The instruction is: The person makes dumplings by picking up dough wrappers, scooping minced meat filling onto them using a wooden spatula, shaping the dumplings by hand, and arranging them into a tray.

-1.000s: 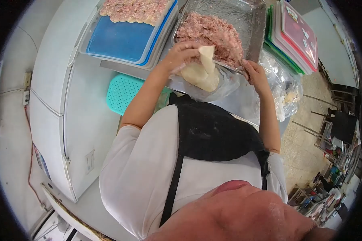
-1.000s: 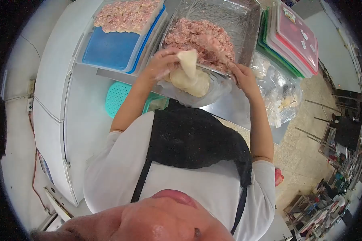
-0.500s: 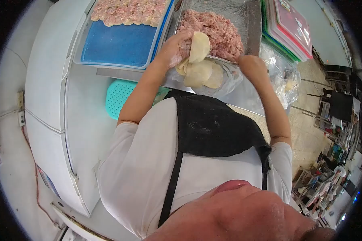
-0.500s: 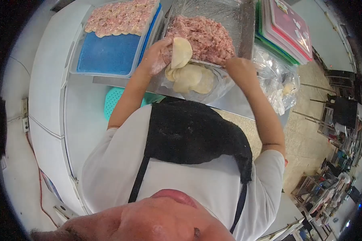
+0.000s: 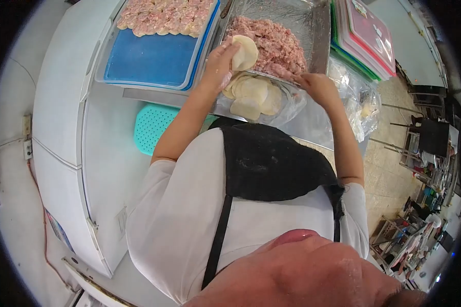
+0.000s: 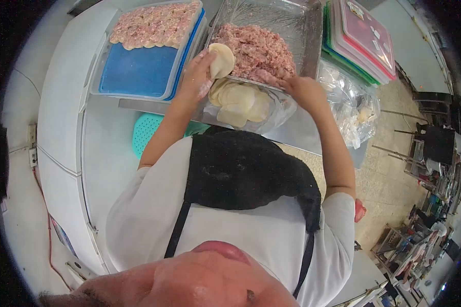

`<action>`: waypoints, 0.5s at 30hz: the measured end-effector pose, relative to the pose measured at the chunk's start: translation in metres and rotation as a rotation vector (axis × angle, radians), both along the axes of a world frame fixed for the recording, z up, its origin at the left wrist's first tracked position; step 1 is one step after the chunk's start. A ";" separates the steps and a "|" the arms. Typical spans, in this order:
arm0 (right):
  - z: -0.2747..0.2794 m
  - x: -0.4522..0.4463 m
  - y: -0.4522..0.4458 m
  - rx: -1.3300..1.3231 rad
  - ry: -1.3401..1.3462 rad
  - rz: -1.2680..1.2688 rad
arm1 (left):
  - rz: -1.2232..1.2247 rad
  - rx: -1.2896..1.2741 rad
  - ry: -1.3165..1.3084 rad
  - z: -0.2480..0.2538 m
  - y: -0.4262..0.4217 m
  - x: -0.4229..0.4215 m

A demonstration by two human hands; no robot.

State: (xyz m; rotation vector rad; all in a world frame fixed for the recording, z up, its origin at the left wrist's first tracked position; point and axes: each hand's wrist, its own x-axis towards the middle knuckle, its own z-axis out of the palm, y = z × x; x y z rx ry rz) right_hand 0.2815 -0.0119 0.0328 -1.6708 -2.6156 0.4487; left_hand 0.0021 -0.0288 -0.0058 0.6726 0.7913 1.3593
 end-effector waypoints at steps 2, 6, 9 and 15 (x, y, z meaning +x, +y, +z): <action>-0.002 0.023 0.003 -0.092 0.244 -0.096 | -0.006 -0.030 -0.228 0.003 -0.001 -0.001; 0.022 0.018 0.000 -0.157 0.790 -0.305 | -0.054 -0.023 -0.482 0.008 0.014 0.022; 0.041 0.000 0.001 -0.292 1.005 -0.342 | 0.024 -0.023 -0.363 0.024 0.022 0.054; -0.004 -0.024 0.006 0.072 0.777 -0.080 | 0.078 -0.049 -0.766 0.053 0.037 0.075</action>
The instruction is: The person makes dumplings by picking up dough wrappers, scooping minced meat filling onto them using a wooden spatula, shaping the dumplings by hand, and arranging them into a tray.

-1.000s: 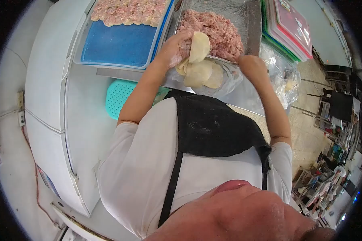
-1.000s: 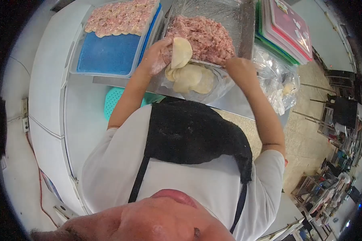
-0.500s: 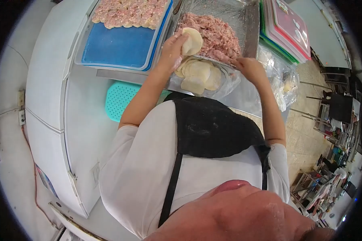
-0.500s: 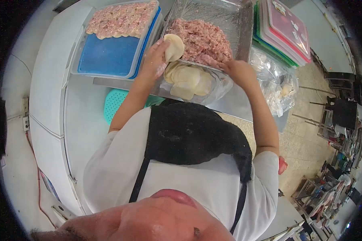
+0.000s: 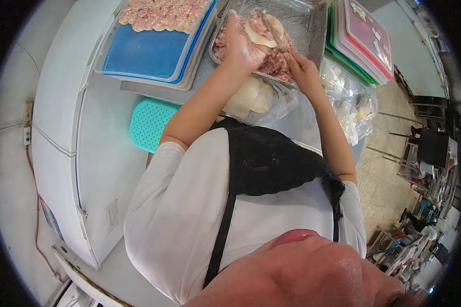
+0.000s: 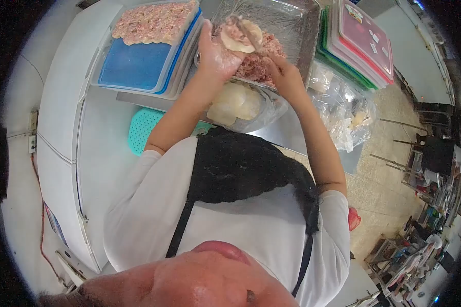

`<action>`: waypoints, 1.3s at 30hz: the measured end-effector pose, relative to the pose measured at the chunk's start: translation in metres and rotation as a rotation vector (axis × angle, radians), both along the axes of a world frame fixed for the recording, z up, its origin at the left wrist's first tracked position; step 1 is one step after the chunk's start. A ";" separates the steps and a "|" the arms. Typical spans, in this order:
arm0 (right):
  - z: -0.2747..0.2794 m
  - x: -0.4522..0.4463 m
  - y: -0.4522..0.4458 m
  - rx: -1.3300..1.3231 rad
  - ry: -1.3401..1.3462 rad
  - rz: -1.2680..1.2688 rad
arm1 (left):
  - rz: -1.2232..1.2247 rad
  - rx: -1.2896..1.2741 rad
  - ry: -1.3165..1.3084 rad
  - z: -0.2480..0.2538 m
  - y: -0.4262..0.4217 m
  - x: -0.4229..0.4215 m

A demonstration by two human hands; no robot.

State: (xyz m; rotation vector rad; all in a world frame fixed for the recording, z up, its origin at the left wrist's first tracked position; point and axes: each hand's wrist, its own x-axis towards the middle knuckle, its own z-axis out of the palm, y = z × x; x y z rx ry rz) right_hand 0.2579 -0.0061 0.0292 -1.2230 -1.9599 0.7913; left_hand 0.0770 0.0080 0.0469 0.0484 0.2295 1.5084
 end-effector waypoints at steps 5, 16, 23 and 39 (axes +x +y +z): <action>0.045 0.031 -0.012 0.162 -0.522 0.121 | -0.066 0.354 -0.140 -0.077 0.022 -0.026; 0.060 0.029 -0.012 0.420 -0.603 0.225 | 0.228 -0.076 0.214 -0.009 -0.004 0.008; 0.069 0.069 0.012 -0.070 -0.061 0.305 | 0.223 0.292 0.804 0.002 -0.026 -0.008; 0.049 0.066 0.024 0.255 -0.461 0.405 | -0.123 0.311 1.975 0.006 -0.037 -0.020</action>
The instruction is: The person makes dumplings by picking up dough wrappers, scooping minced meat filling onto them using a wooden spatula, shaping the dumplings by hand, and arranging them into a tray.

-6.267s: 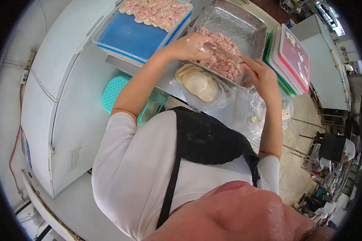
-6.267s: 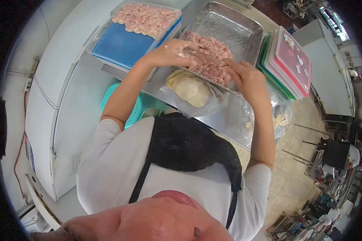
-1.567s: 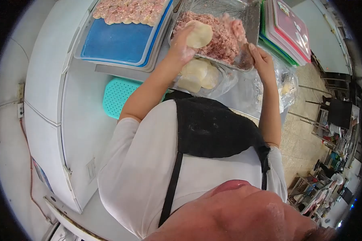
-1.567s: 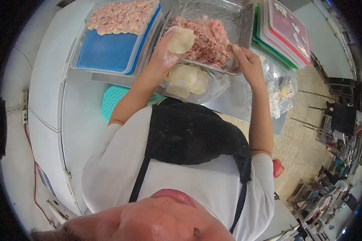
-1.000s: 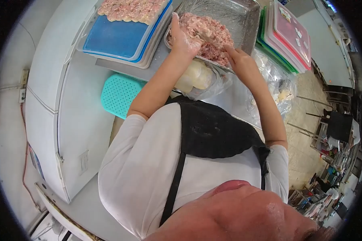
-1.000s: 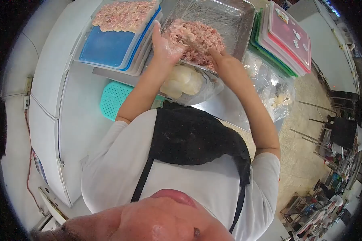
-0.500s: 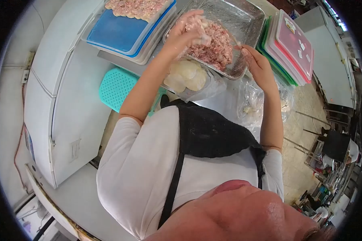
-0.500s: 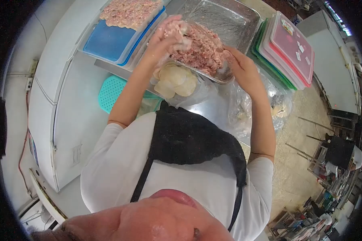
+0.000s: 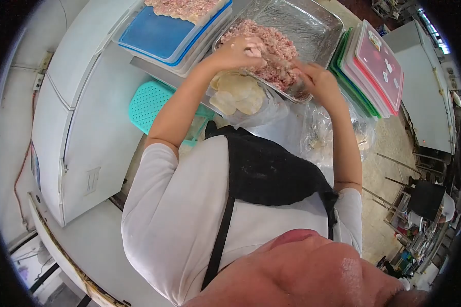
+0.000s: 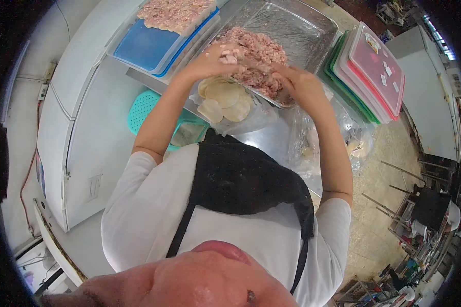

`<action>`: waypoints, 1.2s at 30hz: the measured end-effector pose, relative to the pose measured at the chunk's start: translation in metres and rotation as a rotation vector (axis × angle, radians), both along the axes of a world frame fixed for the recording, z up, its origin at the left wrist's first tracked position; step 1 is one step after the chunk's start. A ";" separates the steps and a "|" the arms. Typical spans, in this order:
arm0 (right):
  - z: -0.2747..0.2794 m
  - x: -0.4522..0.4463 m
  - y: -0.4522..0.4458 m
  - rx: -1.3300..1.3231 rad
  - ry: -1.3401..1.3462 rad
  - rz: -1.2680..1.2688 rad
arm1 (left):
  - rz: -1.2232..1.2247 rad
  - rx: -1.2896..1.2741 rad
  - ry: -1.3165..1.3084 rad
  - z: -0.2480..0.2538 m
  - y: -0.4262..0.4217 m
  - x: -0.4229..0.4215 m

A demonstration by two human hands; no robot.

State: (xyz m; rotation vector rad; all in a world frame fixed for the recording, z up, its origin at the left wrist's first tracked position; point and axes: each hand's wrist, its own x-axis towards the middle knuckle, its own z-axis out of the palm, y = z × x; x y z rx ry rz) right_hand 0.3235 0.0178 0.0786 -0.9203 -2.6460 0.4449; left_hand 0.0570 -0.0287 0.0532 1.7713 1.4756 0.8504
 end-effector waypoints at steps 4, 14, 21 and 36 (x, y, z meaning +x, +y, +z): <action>0.001 -0.017 -0.035 0.277 0.172 -0.079 | 0.198 -0.029 -0.347 -0.034 0.005 -0.005; -0.011 0.032 -0.019 -0.302 0.121 -0.377 | 0.013 0.240 0.038 0.010 -0.019 -0.032; 0.022 -0.039 -0.054 -0.323 0.227 -0.110 | -0.290 0.243 0.112 0.048 -0.017 -0.052; 0.073 -0.126 -0.089 -0.026 0.143 -0.228 | -0.270 0.195 -0.124 0.041 -0.040 -0.167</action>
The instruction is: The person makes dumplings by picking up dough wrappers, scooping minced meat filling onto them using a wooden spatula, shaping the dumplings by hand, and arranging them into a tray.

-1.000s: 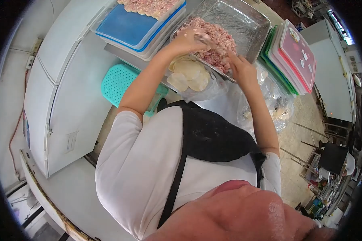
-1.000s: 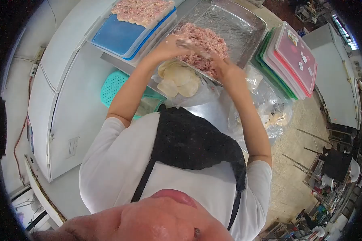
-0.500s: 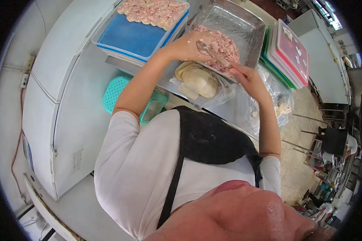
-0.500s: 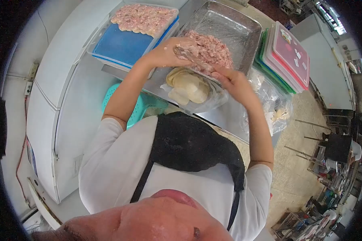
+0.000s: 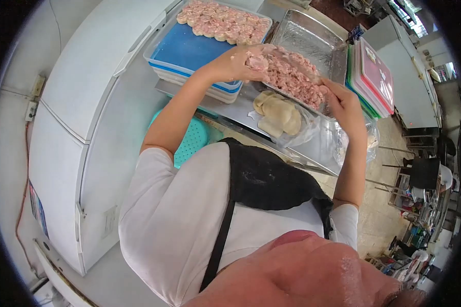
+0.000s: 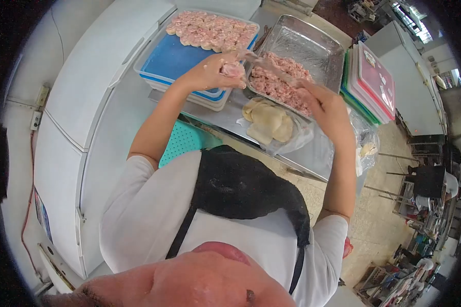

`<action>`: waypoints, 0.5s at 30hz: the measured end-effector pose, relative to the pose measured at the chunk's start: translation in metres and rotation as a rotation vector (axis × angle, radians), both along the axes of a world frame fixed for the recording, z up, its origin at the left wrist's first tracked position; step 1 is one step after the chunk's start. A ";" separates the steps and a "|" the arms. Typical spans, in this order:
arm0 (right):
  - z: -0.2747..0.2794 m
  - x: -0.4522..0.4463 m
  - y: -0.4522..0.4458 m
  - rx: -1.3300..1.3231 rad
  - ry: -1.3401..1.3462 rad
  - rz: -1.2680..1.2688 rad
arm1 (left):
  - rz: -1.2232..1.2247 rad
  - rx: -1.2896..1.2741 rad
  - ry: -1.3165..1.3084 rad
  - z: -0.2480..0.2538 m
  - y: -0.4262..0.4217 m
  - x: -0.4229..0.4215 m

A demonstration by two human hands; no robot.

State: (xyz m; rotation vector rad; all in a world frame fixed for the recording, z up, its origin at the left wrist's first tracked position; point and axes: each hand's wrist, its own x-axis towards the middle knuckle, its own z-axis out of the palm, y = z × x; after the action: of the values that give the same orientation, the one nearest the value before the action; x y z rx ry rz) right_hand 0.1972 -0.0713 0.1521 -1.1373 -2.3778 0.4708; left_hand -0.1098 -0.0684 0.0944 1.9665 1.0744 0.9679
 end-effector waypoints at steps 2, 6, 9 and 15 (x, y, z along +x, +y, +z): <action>-0.002 -0.033 -0.018 0.029 -0.022 0.080 | -0.002 0.095 0.014 0.001 -0.002 -0.007; -0.021 -0.058 -0.017 -0.017 -0.030 0.026 | -0.001 -0.021 0.160 0.009 -0.004 -0.036; -0.037 -0.036 -0.013 -0.056 0.055 -0.065 | -0.005 -0.122 0.134 0.005 -0.002 -0.077; -0.090 0.020 -0.053 -0.341 0.359 -0.489 | 0.485 0.075 0.275 -0.057 0.040 -0.194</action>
State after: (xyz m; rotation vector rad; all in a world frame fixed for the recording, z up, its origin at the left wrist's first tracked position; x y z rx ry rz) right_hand 0.2168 -0.1242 0.0622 -1.5720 -1.6769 0.8397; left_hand -0.3035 -0.0285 0.0375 1.9787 1.7499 1.0089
